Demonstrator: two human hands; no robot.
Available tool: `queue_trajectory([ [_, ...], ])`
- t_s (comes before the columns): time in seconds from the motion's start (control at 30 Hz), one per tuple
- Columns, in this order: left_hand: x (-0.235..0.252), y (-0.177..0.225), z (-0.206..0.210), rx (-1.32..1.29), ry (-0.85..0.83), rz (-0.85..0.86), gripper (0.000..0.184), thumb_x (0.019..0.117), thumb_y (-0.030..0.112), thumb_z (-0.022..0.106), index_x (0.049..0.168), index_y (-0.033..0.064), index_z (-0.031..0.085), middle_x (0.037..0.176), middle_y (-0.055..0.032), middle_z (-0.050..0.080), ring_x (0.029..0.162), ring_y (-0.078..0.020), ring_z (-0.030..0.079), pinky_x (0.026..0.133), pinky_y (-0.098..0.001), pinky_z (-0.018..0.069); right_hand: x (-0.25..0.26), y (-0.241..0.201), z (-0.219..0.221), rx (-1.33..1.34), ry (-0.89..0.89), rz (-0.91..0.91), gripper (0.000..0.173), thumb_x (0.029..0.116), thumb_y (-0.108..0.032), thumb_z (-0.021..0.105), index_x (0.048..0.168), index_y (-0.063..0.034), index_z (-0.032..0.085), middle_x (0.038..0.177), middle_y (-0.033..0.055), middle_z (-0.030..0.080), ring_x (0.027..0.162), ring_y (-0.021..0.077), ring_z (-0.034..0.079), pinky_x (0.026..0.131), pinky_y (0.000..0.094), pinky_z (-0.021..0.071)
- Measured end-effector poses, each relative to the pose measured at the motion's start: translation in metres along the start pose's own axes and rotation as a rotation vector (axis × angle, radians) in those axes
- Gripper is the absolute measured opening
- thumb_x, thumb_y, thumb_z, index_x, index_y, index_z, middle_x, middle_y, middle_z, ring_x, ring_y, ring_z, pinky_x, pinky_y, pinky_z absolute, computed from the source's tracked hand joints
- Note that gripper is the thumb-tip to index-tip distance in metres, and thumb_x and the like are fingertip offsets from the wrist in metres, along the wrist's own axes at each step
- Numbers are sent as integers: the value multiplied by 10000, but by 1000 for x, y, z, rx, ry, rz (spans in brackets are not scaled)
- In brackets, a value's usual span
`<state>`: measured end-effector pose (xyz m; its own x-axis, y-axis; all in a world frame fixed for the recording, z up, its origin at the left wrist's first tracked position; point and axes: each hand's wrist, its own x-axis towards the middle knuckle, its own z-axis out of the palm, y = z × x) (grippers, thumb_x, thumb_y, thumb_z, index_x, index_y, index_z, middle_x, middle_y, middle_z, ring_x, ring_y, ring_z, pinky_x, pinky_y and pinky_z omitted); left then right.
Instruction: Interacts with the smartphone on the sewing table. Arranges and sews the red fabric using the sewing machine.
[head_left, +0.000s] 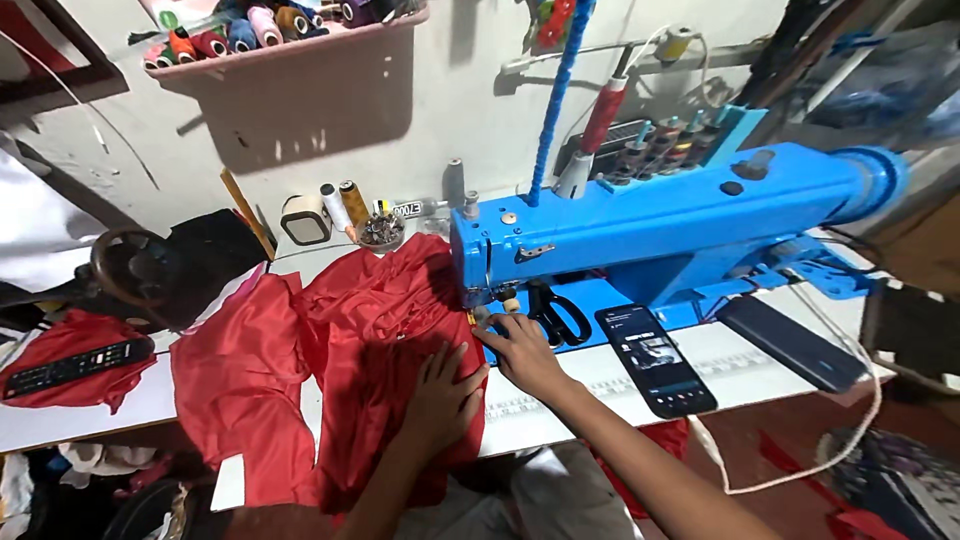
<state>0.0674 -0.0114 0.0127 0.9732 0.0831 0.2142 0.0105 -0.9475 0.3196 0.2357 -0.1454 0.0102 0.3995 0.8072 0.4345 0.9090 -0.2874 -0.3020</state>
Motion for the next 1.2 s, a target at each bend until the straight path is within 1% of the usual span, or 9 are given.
queue_trajectory([
  [0.17, 8, -1, 4, 14, 37, -16, 422, 1049, 328, 428, 1414, 290, 637, 1576, -141, 466, 1486, -420, 366, 1166, -603, 315, -1, 2, -1, 75, 39, -6, 355, 922, -14, 585, 1141, -204, 790, 1234, 171, 683, 1162, 420, 618, 923, 576, 504],
  [0.47, 21, 0, 10, 48, 127, -66, 412, 1037, 306, 446, 1376, 242, 670, 1532, -147, 519, 1455, -426, 411, 1146, -618, 333, -1, 0, 0, 9, 21, -1, 441, 918, 3, 586, 1228, -257, 761, 1245, 166, 681, 1164, 413, 621, 923, 563, 506],
  [0.57, 19, 2, 13, 117, 300, 4, 332, 999, 282, 526, 1188, 171, 775, 1357, -147, 663, 1323, -411, 566, 1074, -628, 417, -1, 0, 1, 1, 11, -6, 455, 924, 2, 576, 1248, -266, 751, 1247, 174, 676, 1157, 418, 620, 917, 568, 503],
  [0.63, 12, 10, 15, 153, 392, 13, 251, 970, 244, 588, 1021, 138, 810, 1188, -128, 734, 1164, -353, 670, 972, -556, 511, -1, 0, 0, -1, 2, 3, 477, 924, 7, 569, 1265, -277, 743, 1263, 172, 672, 1168, 417, 614, 925, 569, 496],
  [0.67, 7, 16, 15, 132, 393, -13, 224, 954, 207, 615, 1001, 109, 811, 1148, -140, 741, 1110, -349, 692, 932, -535, 541, -1, 0, -1, 1, 5, 8, 483, 921, 10, 569, 1267, -279, 742, 1266, 174, 671, 1170, 420, 615, 925, 571, 497],
  [0.77, -9, 24, 15, 22, 343, -79, 225, 956, 134, 629, 1083, 40, 789, 1155, -185, 724, 1072, -368, 702, 916, -508, 571, -1, -1, -1, 18, 6, 12, 473, 925, 4, 572, 1269, -272, 743, 1266, 187, 672, 1172, 432, 616, 926, 583, 496],
  [0.9, -19, 10, 9, -47, 291, -5, 266, 985, 176, 591, 1127, 47, 776, 1204, -168, 716, 1134, -334, 689, 978, -472, 554, -3, 0, -4, 103, 16, 13, 435, 932, -46, 563, 1279, -240, 738, 1270, 189, 668, 1173, 427, 611, 936, 582, 488],
  [1.03, -19, 6, 6, -45, 283, 32, 264, 979, 125, 569, 1125, 51, 775, 1201, -143, 725, 1145, -305, 691, 1002, -451, 546, -5, 3, -3, 181, 107, 47, 352, 919, -33, 565, 1178, -140, 778, 1217, 184, 687, 1137, 406, 632, 949, 543, 521],
  [1.2, -20, 7, 8, 2, 292, 60, 282, 961, 107, 541, 1110, 45, 773, 1205, -128, 732, 1163, -294, 690, 1009, -462, 540, -7, 5, -3, 179, 109, 18, 317, 914, -53, 579, 1079, -186, 815, 1219, 161, 697, 1150, 399, 625, 934, 561, 500],
])
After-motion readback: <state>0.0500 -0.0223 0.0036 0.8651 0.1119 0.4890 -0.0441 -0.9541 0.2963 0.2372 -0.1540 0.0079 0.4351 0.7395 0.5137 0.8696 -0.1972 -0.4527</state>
